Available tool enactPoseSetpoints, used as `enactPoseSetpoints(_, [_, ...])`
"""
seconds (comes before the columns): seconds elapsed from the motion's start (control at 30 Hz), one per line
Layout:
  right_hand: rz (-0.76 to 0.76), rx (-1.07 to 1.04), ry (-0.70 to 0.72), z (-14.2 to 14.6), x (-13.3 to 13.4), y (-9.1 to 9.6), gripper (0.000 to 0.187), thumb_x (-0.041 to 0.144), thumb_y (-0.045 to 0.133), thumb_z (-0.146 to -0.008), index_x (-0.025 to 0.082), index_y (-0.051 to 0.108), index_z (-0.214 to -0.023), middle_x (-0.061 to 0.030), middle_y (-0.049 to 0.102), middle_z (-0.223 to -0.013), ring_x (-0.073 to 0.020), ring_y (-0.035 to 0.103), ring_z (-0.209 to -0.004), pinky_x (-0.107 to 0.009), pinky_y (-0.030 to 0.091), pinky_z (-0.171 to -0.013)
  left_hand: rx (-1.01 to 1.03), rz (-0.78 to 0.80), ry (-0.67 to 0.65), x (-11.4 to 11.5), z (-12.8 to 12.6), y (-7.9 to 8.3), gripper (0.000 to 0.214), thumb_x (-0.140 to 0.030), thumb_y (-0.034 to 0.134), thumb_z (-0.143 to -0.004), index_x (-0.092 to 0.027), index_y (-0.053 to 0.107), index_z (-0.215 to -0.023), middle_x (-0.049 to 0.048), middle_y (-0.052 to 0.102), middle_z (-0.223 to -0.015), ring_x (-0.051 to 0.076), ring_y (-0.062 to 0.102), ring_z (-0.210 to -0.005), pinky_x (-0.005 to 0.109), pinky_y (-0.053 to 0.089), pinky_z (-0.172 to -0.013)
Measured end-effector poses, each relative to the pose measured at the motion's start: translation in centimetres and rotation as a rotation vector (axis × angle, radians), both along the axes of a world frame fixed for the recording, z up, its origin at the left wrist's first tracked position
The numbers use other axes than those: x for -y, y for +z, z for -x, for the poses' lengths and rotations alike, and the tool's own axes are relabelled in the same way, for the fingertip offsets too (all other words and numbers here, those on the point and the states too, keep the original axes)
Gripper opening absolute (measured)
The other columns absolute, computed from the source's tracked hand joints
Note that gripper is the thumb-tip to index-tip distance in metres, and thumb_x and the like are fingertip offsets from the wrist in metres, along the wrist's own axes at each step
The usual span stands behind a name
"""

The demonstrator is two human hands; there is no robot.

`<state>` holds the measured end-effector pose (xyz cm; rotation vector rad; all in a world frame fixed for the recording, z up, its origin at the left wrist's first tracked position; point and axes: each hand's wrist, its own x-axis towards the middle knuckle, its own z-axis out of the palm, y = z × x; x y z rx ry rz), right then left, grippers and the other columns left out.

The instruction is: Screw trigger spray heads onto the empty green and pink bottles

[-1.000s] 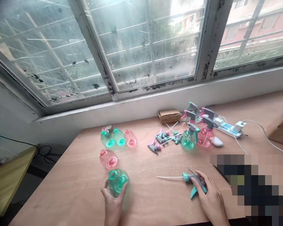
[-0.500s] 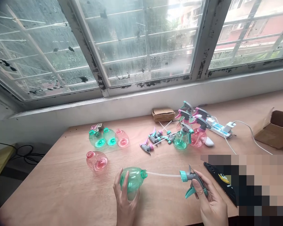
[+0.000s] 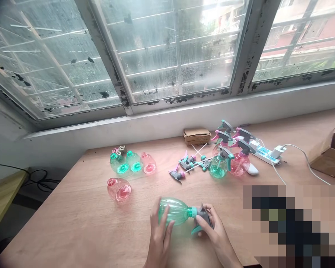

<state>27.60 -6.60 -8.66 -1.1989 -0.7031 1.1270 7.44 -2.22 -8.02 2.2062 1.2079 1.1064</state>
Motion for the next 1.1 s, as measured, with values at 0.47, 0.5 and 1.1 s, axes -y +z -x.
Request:
enactPoseSetpoints(0.47, [-0.045,0.114,0.191,-0.4,-0.3,0.6,0.035,0.051,0.085,-0.08,0.021,0.075,-0.095,-0.0034,0.069,-0.087,-0.0246,0.065,-0.076,-0.036,0.059,-0.065,0.476,0.654,-0.06,-0.9,2.7,0.4,0.096,-0.037,0.088,-0.078,-0.024,0.041,-0.16,0.0139,0.04,-0.171,0.034,0.032,-0.159,0.051,0.023,-0.132])
enactPoseSetpoints(0.5, [-0.047,0.126,0.185,-0.3,-0.3,0.7,0.034,0.05,0.085,-0.081,0.021,0.073,-0.095,-0.0026,0.068,-0.086,-0.0239,0.065,-0.074,-0.036,0.059,-0.066,0.446,0.625,-0.044,-0.8,2.7,0.5,0.093,-0.035,0.087,-0.08,-0.026,0.04,-0.161,0.0123,0.039,-0.171,0.033,0.03,-0.16,0.052,0.02,-0.132])
enactPoseSetpoints(1.1, [-0.01,0.058,0.275,0.3,-0.2,0.4,0.041,0.056,0.081,-0.084,0.021,0.064,-0.097,0.0024,0.066,-0.068,-0.0228,0.066,-0.062,-0.038,0.056,-0.064,0.538,0.654,-0.019,-0.4,3.0,0.2,0.083,-0.043,0.085,-0.081,-0.03,0.05,-0.156,0.0108,0.043,-0.169,0.035,0.032,-0.159,0.053,0.026,-0.13])
